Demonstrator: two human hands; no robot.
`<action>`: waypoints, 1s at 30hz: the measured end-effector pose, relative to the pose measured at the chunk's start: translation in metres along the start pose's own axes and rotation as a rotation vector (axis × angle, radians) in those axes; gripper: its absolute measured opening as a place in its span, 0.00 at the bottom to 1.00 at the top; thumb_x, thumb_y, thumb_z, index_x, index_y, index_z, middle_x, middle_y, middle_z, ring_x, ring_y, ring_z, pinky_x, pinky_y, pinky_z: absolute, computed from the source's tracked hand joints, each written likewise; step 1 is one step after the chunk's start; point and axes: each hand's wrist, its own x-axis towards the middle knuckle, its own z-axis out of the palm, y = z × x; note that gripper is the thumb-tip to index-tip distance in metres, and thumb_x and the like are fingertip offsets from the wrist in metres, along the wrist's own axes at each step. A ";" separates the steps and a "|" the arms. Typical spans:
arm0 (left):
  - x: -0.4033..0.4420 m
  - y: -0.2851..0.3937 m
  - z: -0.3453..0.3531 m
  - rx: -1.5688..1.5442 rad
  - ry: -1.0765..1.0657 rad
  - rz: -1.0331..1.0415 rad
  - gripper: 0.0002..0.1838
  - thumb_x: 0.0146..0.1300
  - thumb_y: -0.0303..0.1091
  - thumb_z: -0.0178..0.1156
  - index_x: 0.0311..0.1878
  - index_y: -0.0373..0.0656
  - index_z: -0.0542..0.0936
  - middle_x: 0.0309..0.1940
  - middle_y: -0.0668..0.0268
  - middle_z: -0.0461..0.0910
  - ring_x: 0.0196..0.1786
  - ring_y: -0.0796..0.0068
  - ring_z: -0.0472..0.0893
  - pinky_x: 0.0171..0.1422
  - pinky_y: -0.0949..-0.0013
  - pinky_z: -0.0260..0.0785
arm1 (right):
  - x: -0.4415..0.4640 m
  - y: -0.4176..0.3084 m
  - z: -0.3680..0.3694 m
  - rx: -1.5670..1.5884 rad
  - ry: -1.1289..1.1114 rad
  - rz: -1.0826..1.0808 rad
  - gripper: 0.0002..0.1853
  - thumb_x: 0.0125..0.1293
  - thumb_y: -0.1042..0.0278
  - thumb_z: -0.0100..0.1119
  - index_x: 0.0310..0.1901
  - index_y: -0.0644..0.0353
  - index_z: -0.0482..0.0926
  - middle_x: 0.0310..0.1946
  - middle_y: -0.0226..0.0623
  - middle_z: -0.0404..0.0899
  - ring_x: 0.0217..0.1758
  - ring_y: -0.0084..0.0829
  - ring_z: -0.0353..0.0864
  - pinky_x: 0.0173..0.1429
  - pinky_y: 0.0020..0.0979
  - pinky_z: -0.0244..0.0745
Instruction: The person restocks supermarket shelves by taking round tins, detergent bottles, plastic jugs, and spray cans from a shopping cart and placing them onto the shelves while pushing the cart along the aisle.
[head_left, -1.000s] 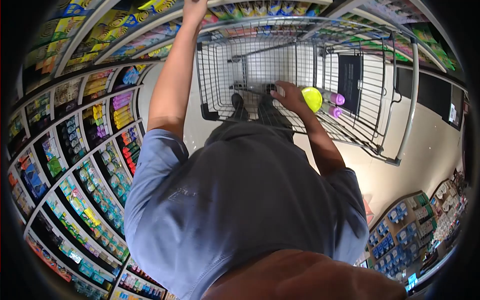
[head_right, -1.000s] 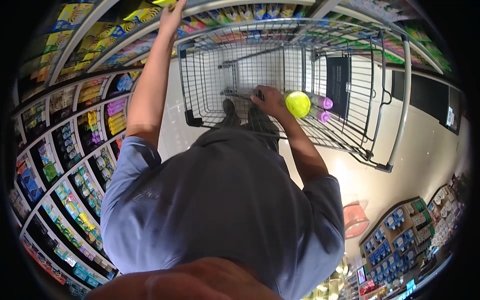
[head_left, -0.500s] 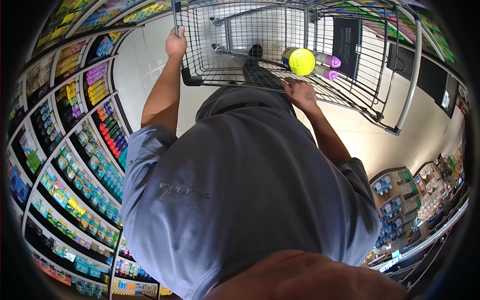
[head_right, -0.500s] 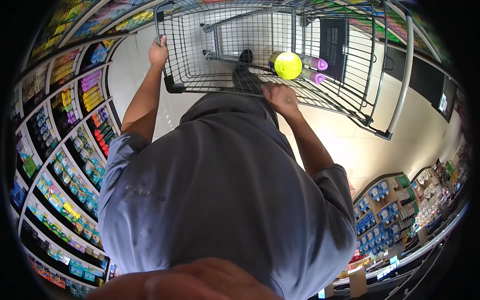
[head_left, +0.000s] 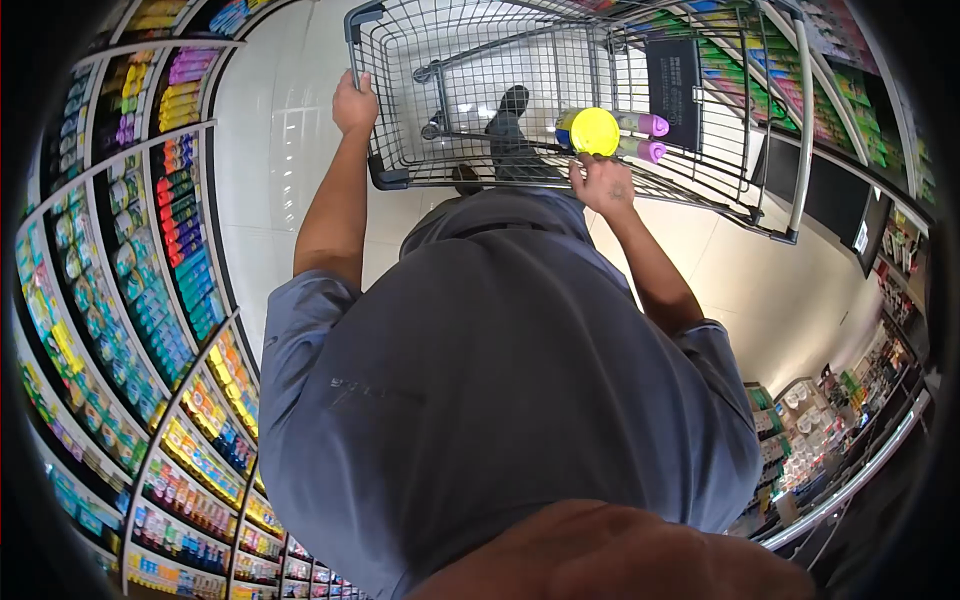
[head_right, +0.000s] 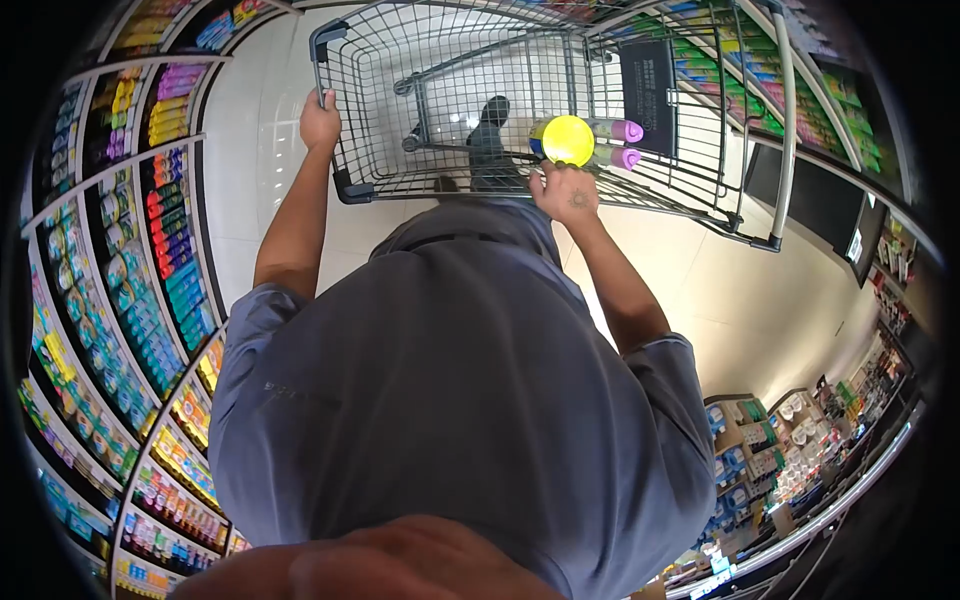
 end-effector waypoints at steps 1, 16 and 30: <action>-0.013 -0.009 -0.006 0.005 0.033 -0.004 0.20 0.69 0.50 0.57 0.59 0.51 0.79 0.51 0.55 0.83 0.55 0.50 0.80 0.59 0.50 0.71 | -0.007 -0.001 0.000 0.003 -0.008 -0.030 0.23 0.68 0.48 0.49 0.43 0.59 0.85 0.27 0.51 0.85 0.31 0.48 0.86 0.40 0.47 0.82; -0.199 -0.117 -0.064 0.174 0.459 -0.060 0.30 0.66 0.38 0.63 0.68 0.38 0.67 0.59 0.46 0.74 0.61 0.44 0.73 0.65 0.48 0.66 | -0.053 -0.019 -0.019 -0.025 -0.129 -0.353 0.21 0.67 0.49 0.50 0.36 0.60 0.83 0.30 0.50 0.85 0.34 0.48 0.87 0.42 0.48 0.81; -0.396 -0.101 -0.029 0.563 0.366 0.032 0.26 0.69 0.36 0.58 0.68 0.42 0.68 0.73 0.54 0.63 0.79 0.51 0.56 0.77 0.34 0.45 | 0.015 0.015 -0.017 -0.041 0.106 -0.864 0.14 0.61 0.56 0.52 0.30 0.56 0.83 0.24 0.40 0.84 0.30 0.43 0.86 0.40 0.43 0.81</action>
